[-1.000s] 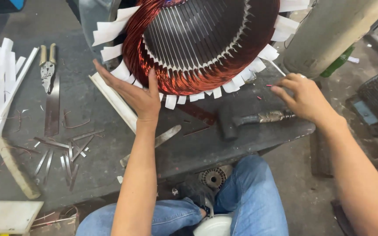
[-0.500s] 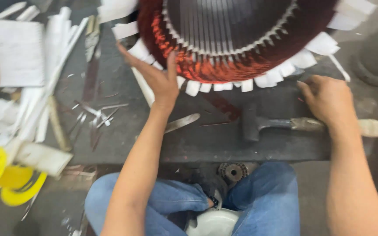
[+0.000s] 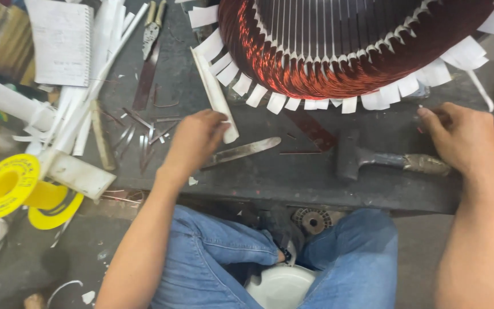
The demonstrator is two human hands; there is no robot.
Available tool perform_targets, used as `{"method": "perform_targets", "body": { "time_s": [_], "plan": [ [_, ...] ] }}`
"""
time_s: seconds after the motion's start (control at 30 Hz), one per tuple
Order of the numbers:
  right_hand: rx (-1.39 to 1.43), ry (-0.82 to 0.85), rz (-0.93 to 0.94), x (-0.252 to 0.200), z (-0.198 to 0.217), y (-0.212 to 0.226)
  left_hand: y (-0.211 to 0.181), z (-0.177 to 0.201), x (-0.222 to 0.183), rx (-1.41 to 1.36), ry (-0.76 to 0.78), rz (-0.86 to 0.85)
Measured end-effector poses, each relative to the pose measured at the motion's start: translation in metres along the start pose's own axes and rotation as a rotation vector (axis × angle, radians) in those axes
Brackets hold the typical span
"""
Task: Inserting and seating the final sets of copper coils into a motor stator using a hammer and wedges.
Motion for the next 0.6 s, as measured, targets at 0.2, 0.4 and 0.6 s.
{"method": "perform_targets", "body": {
  "time_s": [0.2,0.4,0.6],
  "plan": [
    [0.270,-0.178,0.041,-0.019,0.022,0.002,-0.134,-0.104,0.015,0.088,0.158,-0.534],
    [0.158,-0.205,0.058,-0.021,0.021,-0.007,-0.149,-0.147,-0.003,0.133,0.102,-0.514],
    [0.041,-0.159,0.114,-0.093,0.042,0.021,-0.151,-0.109,-0.021,0.148,-0.070,-0.517]
  ]
}}
Point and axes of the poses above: each hand's wrist, its own x-axis towards the middle knuckle, its own z-axis out of the back of the hand, y = z × x, the point moved 8 cm from there along x, towards the middle knuckle, and after that the axes turned 3 degrees about y, right-handed, at the moved point
